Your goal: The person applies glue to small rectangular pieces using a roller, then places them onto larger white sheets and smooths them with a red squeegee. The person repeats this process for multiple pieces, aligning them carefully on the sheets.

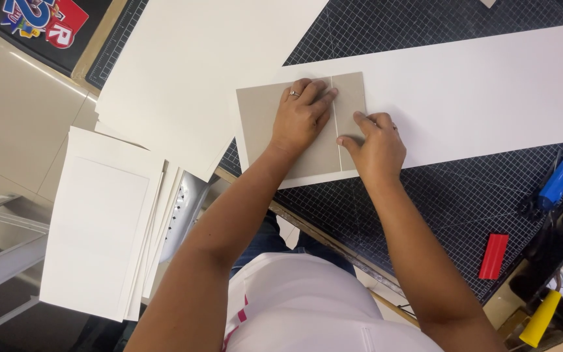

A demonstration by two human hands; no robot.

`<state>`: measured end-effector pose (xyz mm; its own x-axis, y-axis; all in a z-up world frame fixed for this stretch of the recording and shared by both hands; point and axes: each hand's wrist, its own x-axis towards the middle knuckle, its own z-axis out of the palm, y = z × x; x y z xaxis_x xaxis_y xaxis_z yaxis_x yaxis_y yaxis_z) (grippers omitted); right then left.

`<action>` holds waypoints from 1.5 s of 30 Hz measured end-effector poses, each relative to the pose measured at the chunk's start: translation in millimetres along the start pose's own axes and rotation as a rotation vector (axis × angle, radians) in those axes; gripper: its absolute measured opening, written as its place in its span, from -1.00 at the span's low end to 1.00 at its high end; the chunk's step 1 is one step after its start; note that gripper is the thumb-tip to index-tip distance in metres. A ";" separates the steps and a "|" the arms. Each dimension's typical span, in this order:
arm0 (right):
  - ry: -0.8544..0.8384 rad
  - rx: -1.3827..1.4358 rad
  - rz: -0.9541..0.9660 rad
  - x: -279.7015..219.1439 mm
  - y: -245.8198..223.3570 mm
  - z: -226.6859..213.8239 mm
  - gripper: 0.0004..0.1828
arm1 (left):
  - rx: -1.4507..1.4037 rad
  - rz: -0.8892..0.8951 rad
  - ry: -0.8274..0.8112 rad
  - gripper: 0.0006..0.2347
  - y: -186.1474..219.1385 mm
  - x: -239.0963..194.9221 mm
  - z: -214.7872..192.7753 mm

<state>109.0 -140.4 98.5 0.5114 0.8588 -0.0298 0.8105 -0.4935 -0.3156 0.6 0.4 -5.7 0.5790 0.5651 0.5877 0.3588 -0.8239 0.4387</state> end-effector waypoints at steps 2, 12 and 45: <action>-0.006 -0.002 0.010 1.1 -1.5 -2.5 -0.39 | -0.003 -0.003 0.004 -0.85 -0.2 0.9 0.6; -0.051 0.002 0.015 2.5 -0.1 -1.8 -0.42 | -0.073 -0.076 -0.303 -0.55 23.7 -12.6 -32.2; -0.094 -0.011 -0.014 2.9 9.4 0.4 -0.44 | -0.013 -0.109 -0.363 -0.47 22.5 -19.7 -22.1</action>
<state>118.0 -142.5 95.1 0.4716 0.8743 -0.1147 0.8206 -0.4828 -0.3059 -18.9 -28.3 7.5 0.7605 0.5954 0.2590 0.4246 -0.7578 0.4953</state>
